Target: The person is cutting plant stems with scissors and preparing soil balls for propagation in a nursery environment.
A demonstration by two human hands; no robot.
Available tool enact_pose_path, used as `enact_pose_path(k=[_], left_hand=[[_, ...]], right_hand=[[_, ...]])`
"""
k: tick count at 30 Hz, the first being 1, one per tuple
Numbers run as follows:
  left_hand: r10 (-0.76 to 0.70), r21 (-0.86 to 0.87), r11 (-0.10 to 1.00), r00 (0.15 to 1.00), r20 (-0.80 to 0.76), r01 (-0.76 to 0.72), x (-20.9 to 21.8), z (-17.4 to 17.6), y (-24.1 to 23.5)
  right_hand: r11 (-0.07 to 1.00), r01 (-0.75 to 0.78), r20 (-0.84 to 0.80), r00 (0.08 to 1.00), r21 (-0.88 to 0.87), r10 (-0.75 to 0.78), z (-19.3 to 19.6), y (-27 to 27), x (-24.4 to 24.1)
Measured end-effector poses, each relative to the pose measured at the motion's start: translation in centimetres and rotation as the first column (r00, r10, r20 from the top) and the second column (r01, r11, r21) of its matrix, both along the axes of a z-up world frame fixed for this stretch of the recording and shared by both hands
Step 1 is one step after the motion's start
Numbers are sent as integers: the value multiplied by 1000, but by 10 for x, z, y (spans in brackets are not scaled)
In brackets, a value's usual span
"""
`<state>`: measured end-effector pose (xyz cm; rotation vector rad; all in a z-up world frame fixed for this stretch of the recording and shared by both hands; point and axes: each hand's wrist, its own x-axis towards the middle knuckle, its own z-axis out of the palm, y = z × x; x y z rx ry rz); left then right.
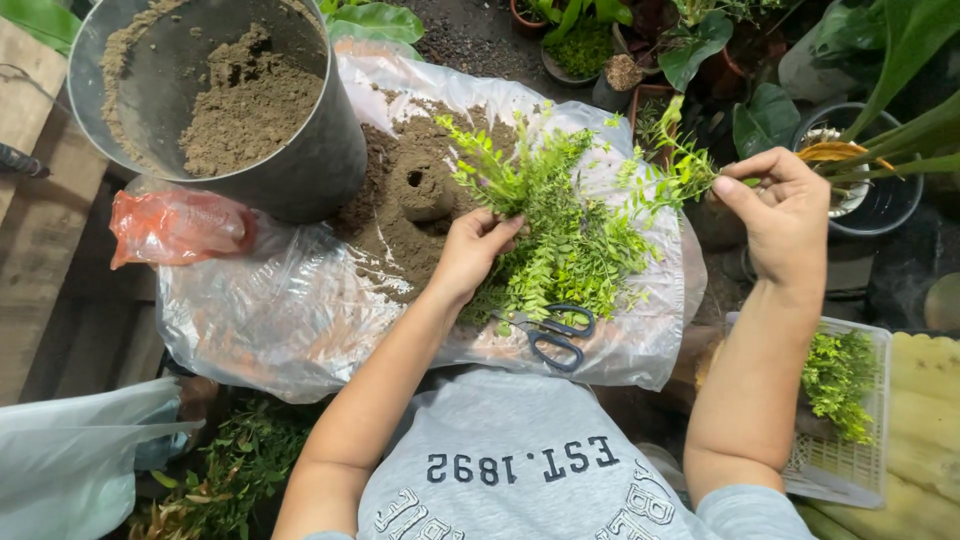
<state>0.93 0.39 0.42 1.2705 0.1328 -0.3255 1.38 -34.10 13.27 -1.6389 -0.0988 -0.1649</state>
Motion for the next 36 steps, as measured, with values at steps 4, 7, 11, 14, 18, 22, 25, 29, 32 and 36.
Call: enact_pose_path(k=[4,7,11,14,18,22,25,29,32,36], left_hand=[[-85,392,911,870,486,-130,-3,10,-6],[-15,214,976,953,301,-52,-8,29,-8],[42,231,964,937,347,-129,-13,41,-9],[62,10,998,989,136,-64,-17,36,-12],[73,-75,995,983,168,-62,-19,46,-14],[89,-169,984,979,182,-58,-25,48,-17],[70,32,997,984,166,-76,-30,55,-18],[128,-9,991,938,323,-132,-38,80,-18],[118,84,984,924,364,-159,-44,70,-16],[43,304,927,868,494,-219,-50,91,-11]], right_hand=[[960,22,-60,998,279,-6,-27,4,-4],[879,36,-80,997,476,3,-47,10,-11],[669,34,-91,995,742,50,-50,38,-23],[539,101,-146,988,836,41,-54,52,-28],[444,88,-148,983,892,104,-60,78,-38],[412,116,-163,983,904,80,-47,133,-50],[515,3,-17,1000,857,22,-51,165,-53],[757,101,-48,995,646,-92,-64,187,-57],[869,79,16,995,488,-99,-77,188,-60],[926,89,43,993,368,-112,-84,186,-60]])
